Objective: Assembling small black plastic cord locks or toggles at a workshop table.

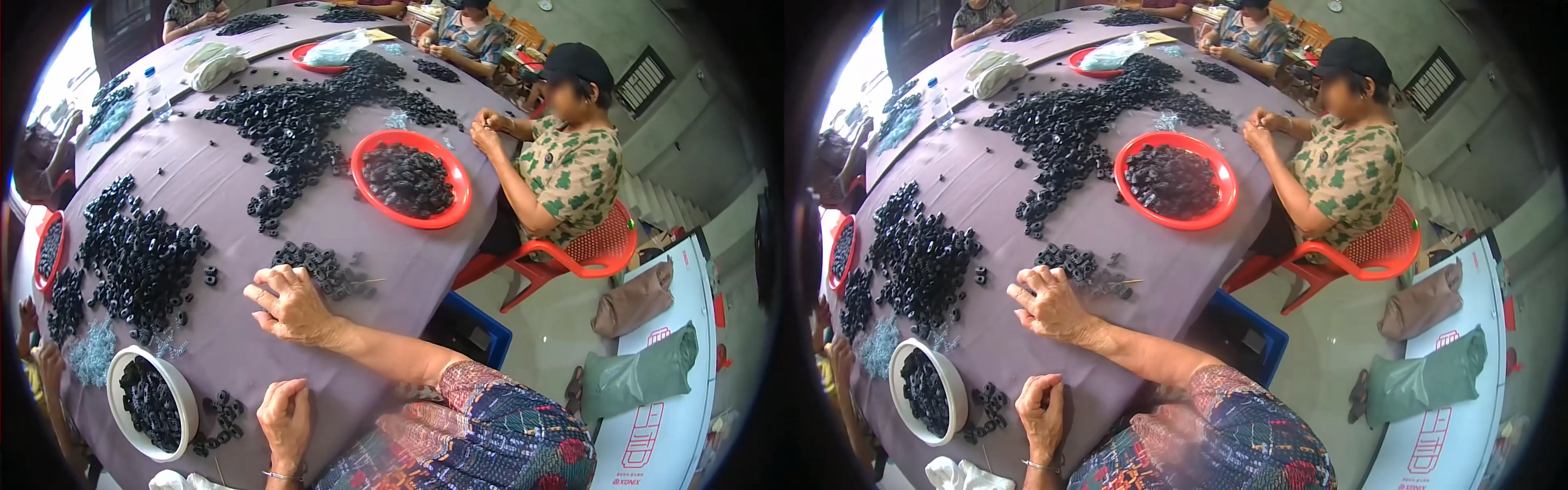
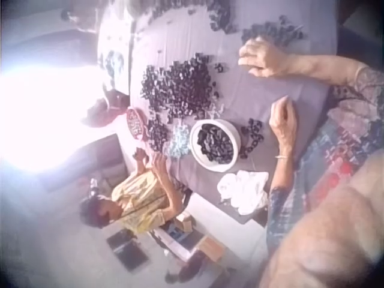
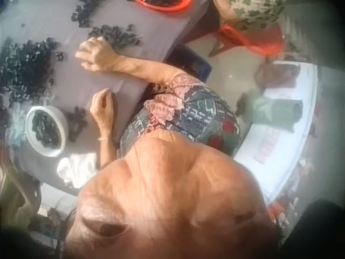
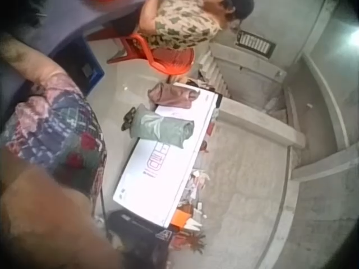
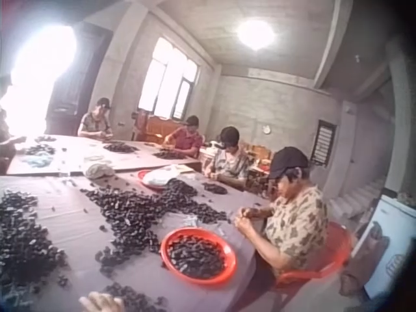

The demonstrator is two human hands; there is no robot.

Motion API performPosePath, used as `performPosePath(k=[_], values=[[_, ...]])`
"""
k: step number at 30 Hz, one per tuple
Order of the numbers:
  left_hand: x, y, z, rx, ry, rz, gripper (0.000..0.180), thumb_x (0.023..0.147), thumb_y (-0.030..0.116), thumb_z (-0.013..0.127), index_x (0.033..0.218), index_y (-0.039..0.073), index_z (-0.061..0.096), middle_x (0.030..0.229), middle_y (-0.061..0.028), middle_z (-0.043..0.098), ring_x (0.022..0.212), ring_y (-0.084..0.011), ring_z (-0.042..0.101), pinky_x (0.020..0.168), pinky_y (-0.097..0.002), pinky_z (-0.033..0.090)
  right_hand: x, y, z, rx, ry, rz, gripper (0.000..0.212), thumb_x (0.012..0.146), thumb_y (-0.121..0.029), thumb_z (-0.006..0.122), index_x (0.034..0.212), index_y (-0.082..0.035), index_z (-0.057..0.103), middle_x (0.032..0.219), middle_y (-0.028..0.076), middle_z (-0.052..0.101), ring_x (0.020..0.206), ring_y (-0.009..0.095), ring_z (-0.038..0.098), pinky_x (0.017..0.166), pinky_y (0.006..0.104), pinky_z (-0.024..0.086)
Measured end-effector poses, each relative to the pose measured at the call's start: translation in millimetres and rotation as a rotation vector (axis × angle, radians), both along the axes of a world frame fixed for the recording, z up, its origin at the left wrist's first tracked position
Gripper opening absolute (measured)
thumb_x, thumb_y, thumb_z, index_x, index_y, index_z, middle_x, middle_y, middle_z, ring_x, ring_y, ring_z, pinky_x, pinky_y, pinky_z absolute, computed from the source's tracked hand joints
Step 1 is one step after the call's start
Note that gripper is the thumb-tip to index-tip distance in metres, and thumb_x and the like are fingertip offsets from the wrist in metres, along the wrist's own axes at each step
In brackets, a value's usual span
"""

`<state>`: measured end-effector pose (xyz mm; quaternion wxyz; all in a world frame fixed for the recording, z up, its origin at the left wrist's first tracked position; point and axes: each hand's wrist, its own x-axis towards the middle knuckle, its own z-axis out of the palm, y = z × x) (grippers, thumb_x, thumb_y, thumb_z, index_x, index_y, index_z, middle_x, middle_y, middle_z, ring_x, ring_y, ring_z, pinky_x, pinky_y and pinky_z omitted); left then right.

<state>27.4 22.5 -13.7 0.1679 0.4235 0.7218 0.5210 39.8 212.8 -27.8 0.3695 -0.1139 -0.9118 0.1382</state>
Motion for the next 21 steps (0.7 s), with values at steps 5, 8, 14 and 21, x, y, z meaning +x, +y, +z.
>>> performPosePath(k=[5,8,14,21], values=[[1,3,4,-0.016,-0.043,0.015,0.01,0.078,-0.005,0.065,0.086,-0.001,0.065,0.076,-0.0059,0.06,0.062,-0.01,0.052,0.057,-0.0222,0.042,3,6,-9,0.002,-0.013,0.1,0.033,0.068,-0.015,0.071,0.099,-0.01,0.062,0.106,0.005,0.053,0.101,0.023,0.049,0.082,0.0376,0.037],[0,0,5,-0.041,-0.056,0.021,0.01,0.078,-0.005,0.065,0.087,-0.001,0.065,0.076,-0.0061,0.061,0.063,-0.0103,0.053,0.057,-0.0227,0.043,1,2,-8,-0.057,-0.019,0.129,0.033,0.068,-0.014,0.071,0.099,-0.01,0.062,0.105,0.005,0.052,0.101,0.023,0.049,0.082,0.0384,0.037],[-3,1,7,-0.001,0.004,-0.03,0.011,0.08,-0.005,0.064,0.089,0.0,0.065,0.077,-0.0084,0.063,0.058,-0.0136,0.057,0.053,-0.0233,0.045,2,5,-12,0.038,-0.02,0.328,0.019,0.072,-0.017,0.068,0.088,-0.008,0.062,0.105,0.005,0.058,0.104,0.023,0.052,0.085,0.0379,0.04],[-5,-2,-2,0.034,0.07,-0.049,0.011,0.077,-0.002,0.066,0.085,0.002,0.061,0.076,-0.0133,0.059,0.064,-0.0302,0.06,0.057,-0.0352,0.049,9,-16,4,-0.035,0.003,0.648,0.023,0.064,-0.007,0.067,0.087,-0.009,0.063,0.093,0.006,0.063,0.09,0.025,0.06,0.08,0.0389,0.046]])
